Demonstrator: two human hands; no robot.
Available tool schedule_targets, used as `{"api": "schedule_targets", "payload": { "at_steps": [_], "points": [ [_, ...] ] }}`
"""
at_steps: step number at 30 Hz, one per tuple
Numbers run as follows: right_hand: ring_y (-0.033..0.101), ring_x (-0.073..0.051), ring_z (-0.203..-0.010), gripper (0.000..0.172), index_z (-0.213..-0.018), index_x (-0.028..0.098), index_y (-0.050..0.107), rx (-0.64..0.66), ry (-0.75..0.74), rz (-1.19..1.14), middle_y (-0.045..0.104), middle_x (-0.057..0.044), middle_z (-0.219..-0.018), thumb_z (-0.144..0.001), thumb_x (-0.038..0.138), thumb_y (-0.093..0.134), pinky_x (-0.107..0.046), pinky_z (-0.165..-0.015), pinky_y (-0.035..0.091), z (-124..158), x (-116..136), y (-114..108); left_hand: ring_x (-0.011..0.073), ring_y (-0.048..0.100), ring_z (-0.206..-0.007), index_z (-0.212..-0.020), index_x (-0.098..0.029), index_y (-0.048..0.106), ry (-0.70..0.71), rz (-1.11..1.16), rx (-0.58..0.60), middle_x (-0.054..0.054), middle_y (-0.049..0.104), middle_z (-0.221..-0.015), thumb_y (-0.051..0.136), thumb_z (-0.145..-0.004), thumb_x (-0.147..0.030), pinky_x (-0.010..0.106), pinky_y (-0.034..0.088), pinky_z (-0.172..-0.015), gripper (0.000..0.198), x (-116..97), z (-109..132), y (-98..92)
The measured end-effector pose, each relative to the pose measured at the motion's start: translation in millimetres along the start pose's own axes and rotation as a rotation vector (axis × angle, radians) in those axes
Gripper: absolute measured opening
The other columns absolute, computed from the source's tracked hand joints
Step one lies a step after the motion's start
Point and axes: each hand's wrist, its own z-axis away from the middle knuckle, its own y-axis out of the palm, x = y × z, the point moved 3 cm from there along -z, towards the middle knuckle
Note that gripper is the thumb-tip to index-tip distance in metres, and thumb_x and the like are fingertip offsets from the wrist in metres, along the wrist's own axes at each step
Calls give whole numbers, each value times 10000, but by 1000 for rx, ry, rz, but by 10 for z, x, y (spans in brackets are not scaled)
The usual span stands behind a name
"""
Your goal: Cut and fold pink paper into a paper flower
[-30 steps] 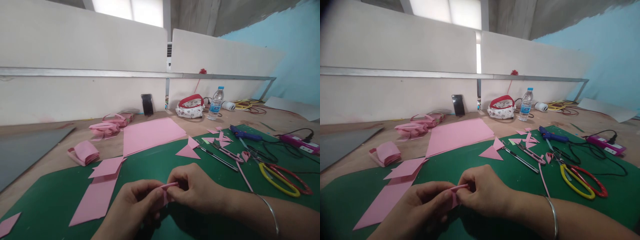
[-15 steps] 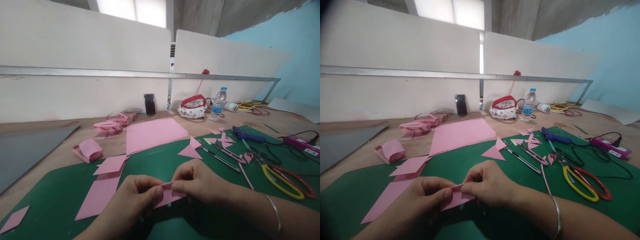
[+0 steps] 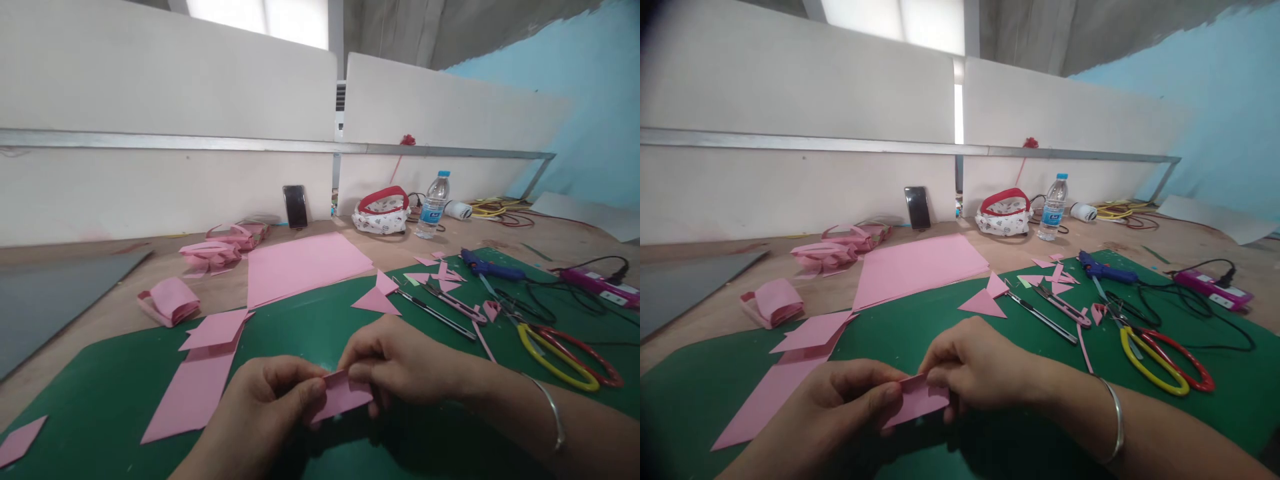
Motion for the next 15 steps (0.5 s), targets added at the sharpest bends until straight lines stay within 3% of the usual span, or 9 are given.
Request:
{"api": "schedule_targets", "payload": {
  "at_steps": [3, 5, 7, 11, 15],
  "points": [
    [555, -84, -390, 116, -638, 139, 619, -205, 43, -48, 596, 24, -515, -750, 167, 632, -145, -352, 380, -30, 1, -176, 137, 488, -374, -666, -160, 731, -48, -19, -42, 4, 576, -415, 762, -631, -442, 249, 369, -397, 286, 3, -44, -113],
    [548, -68, -398, 143, -637, 140, 606, -359, -6, -48, 625, 12, -556, -765, 192, 644, -143, -362, 377, -44, 8, -290, 109, 433, -337, -736, -161, 734, -72, -38, -109, -6, 576, -409, 768, -624, -464, 228, 342, -370, 325, -29, -47, -178],
    [572, -68, -457, 145, -702, 140, 617, -415, -50, -66, 646, 2, -614, -818, 226, 607, -149, -412, 409, -61, -1, -321, 85, 380, -318, -749, -161, 721, -84, -35, -151, -11, 581, -413, 765, -627, -482, 203, 300, -342, 346, -67, -30, -196],
    [605, -91, -532, 116, -877, 139, 637, -220, -44, -183, 651, 4, -662, -820, 237, 612, -167, -455, 435, -114, -58, -88, 85, 379, -334, -752, -172, 702, -90, 3, -147, -24, 574, -422, 760, -636, -479, 178, 292, -323, 334, -90, 10, -114],
    [552, -67, -457, 22, -744, 138, 592, -184, 46, -297, 625, 19, -608, -759, 122, 585, -153, -417, 381, -127, -96, 98, 80, 384, -370, -723, -165, 714, -112, 8, -27, -1, 596, -446, 736, -673, -486, 166, 297, -340, 326, -72, 1, -46]
  ]
}}
